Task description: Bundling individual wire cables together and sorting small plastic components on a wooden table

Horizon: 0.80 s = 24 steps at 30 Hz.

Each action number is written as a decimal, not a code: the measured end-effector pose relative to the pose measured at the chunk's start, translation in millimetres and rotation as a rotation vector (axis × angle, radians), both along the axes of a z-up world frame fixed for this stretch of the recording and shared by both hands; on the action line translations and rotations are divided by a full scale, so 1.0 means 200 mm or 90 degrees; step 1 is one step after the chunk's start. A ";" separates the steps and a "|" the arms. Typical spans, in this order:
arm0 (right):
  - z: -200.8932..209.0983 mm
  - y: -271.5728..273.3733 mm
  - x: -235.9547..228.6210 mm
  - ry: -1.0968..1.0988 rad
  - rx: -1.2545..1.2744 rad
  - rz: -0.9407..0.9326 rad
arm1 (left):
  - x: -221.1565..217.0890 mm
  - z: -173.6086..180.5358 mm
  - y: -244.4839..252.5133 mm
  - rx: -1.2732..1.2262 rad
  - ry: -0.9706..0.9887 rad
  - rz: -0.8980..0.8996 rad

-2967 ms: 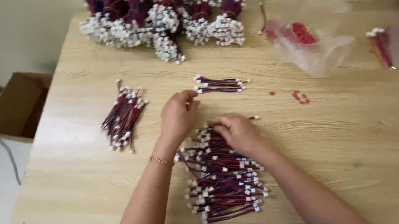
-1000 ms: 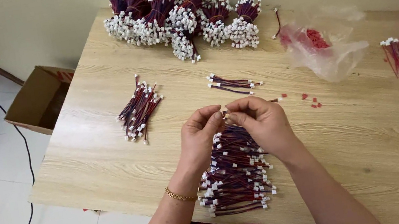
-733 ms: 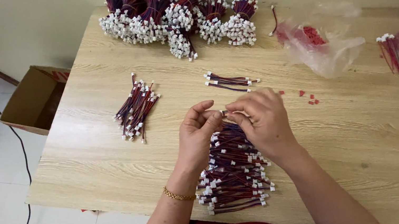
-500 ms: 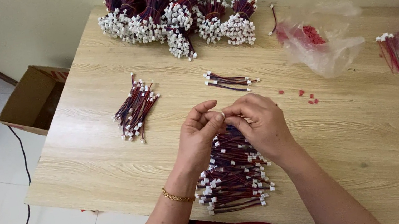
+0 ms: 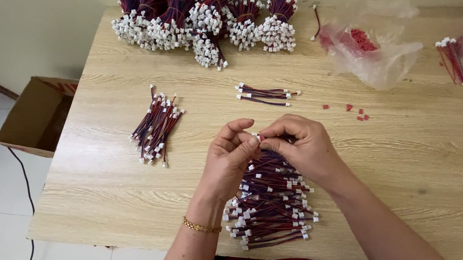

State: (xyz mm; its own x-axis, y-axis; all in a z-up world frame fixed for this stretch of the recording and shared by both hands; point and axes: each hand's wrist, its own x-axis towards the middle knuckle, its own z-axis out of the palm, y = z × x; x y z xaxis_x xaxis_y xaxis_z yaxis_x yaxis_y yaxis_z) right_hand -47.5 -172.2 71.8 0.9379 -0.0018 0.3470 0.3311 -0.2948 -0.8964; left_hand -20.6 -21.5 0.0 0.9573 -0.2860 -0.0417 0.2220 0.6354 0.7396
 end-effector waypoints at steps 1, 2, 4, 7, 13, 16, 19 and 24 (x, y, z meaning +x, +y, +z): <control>0.01 0.00 0.01 0.000 0.000 0.000 | 0.01 0.00 0.00 0.000 0.000 0.000; 0.02 0.00 0.01 -0.009 0.001 0.003 | 0.01 -0.01 0.00 -0.005 0.001 0.002; 0.01 0.01 0.01 -0.017 0.002 0.006 | 0.01 -0.03 0.00 -0.010 0.002 0.002; -0.04 -0.02 0.04 -0.024 0.005 0.014 | 0.02 -0.04 0.00 -0.006 -0.001 0.009; -0.02 -0.05 0.03 0.076 0.019 0.127 | 0.02 -0.03 0.05 0.008 -0.030 -0.016; -0.02 -0.05 0.03 0.166 0.090 0.115 | 0.04 -0.02 0.06 0.063 -0.051 -0.040; -0.07 -0.05 0.06 0.200 0.089 0.112 | 0.05 -0.03 0.07 0.128 -0.067 -0.064; -0.18 -0.08 0.15 0.176 -0.062 0.056 | 0.16 0.11 0.14 0.414 -0.154 -0.101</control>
